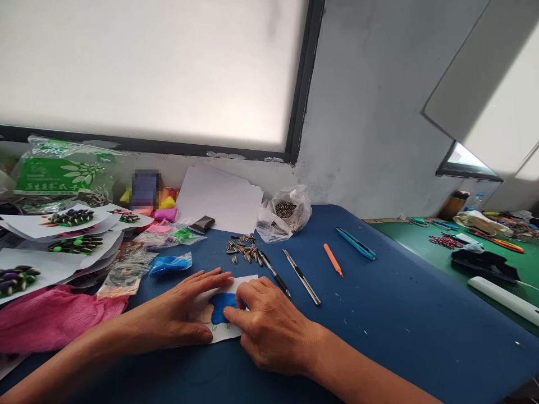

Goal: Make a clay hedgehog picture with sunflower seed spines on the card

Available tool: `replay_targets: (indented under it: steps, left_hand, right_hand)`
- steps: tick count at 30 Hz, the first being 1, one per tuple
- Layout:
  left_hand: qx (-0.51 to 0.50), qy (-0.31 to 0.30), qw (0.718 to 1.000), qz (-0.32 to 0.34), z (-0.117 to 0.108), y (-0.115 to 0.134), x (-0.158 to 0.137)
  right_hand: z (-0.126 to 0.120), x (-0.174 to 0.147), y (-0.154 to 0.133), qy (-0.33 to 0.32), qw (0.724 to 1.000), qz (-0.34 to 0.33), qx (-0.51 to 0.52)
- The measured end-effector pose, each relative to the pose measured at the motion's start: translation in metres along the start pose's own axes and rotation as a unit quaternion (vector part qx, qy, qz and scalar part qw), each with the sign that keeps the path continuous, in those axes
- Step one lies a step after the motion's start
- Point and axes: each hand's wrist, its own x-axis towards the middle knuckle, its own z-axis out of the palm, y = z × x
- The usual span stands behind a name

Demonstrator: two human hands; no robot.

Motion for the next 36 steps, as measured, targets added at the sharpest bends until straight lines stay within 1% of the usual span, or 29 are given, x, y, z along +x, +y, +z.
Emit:
replay_targets:
  steps: [4,9,13,16,20,25,28,32,36]
  left_hand:
    - [-0.011,0.0,1.0,-0.012,-0.001,0.002,-0.002]
    - [-0.011,0.003,1.0,-0.005,-0.001,0.002,-0.001]
    - [-0.01,0.005,1.0,-0.008,-0.001,0.002,0.0]
    - [-0.008,0.002,1.0,-0.009,-0.001,0.004,0.0]
    - [-0.008,0.002,1.0,-0.01,-0.001,0.004,-0.001]
    - [-0.006,0.0,1.0,-0.004,-0.001,0.002,-0.001]
    - [-0.006,0.001,1.0,-0.01,-0.001,0.004,-0.001]
    - [-0.011,0.004,1.0,-0.018,-0.002,0.006,-0.001]
    - [-0.009,0.0,1.0,-0.017,-0.002,0.006,-0.002]
  right_hand:
    - [0.0,0.0,-0.002,-0.002,1.0,-0.007,0.003]
    - [0.002,0.001,-0.006,-0.013,0.999,-0.019,0.022]
    - [0.004,0.004,-0.005,0.003,0.999,0.014,0.028]
    - [0.005,0.006,-0.005,-0.011,0.999,0.03,0.032]
    - [0.006,0.009,-0.007,-0.025,0.998,0.037,0.033]
    - [0.006,0.01,-0.009,-0.022,0.999,0.035,0.029]
    - [0.004,0.008,-0.009,-0.007,0.999,0.032,0.04]
    - [0.0,0.004,-0.007,0.013,0.997,0.069,0.032]
    - [0.0,0.002,-0.008,-0.009,0.997,0.078,0.025]
